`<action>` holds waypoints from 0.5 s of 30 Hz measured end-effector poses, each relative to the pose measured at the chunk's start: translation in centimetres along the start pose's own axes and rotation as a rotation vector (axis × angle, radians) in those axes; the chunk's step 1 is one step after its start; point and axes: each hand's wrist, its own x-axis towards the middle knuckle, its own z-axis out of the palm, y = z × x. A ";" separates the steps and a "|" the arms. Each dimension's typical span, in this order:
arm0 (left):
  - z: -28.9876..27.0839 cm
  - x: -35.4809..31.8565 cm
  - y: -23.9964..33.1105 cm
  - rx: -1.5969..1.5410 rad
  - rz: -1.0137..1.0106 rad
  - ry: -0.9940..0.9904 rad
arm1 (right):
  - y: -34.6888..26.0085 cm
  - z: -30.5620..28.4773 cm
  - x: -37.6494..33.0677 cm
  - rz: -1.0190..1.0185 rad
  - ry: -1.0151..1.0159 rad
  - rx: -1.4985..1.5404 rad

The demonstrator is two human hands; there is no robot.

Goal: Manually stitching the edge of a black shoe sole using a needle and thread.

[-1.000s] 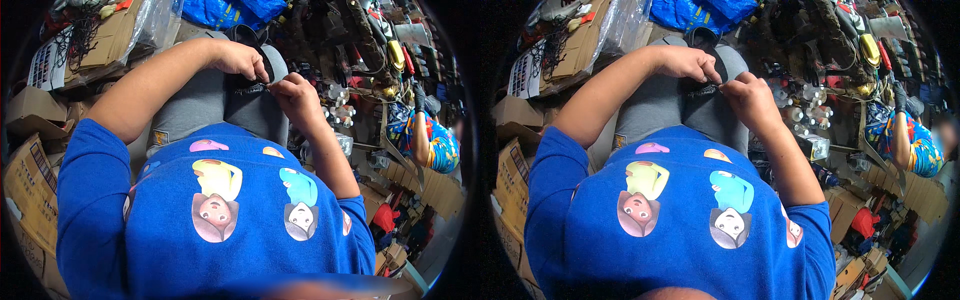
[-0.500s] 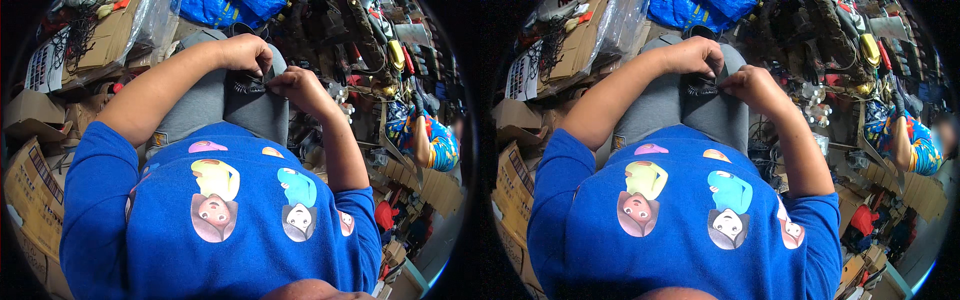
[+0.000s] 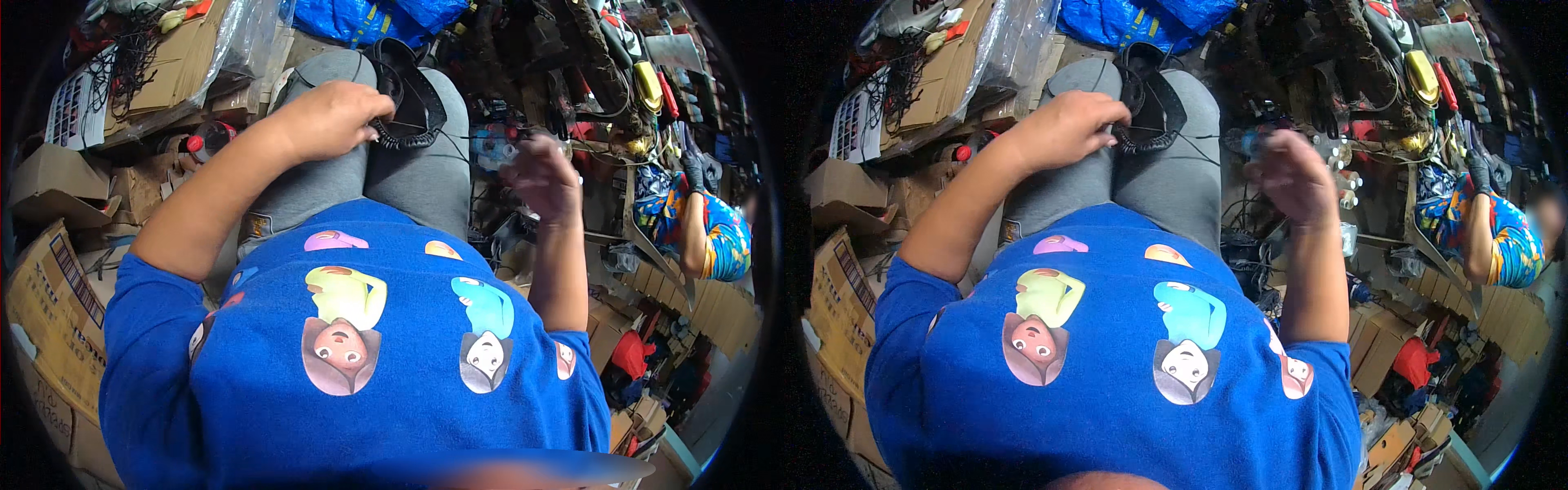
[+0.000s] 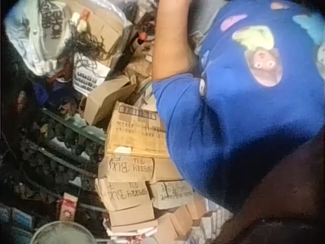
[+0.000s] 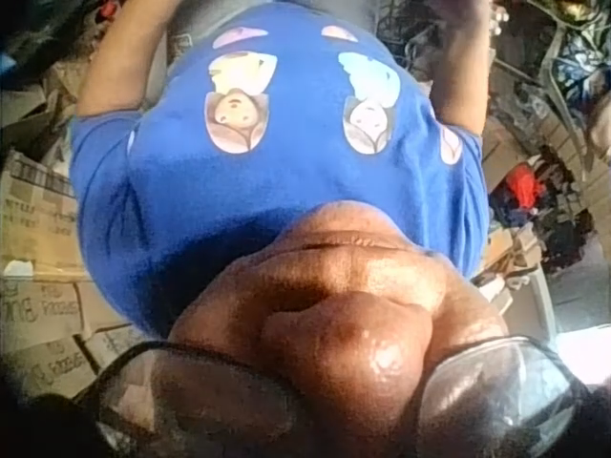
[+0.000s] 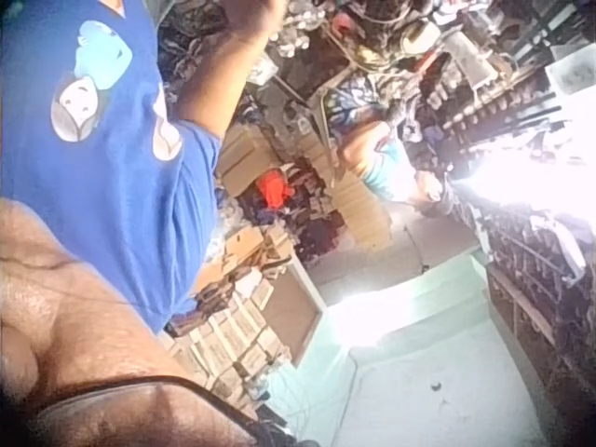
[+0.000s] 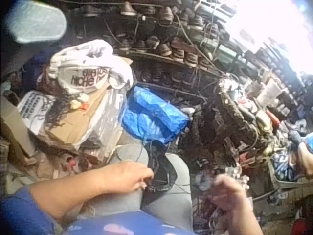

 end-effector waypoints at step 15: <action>-0.2 3.3 -1.3 -1.944 -0.020 0.186 | 2.4 -6.5 -9.0 0.419 0.585 -1.338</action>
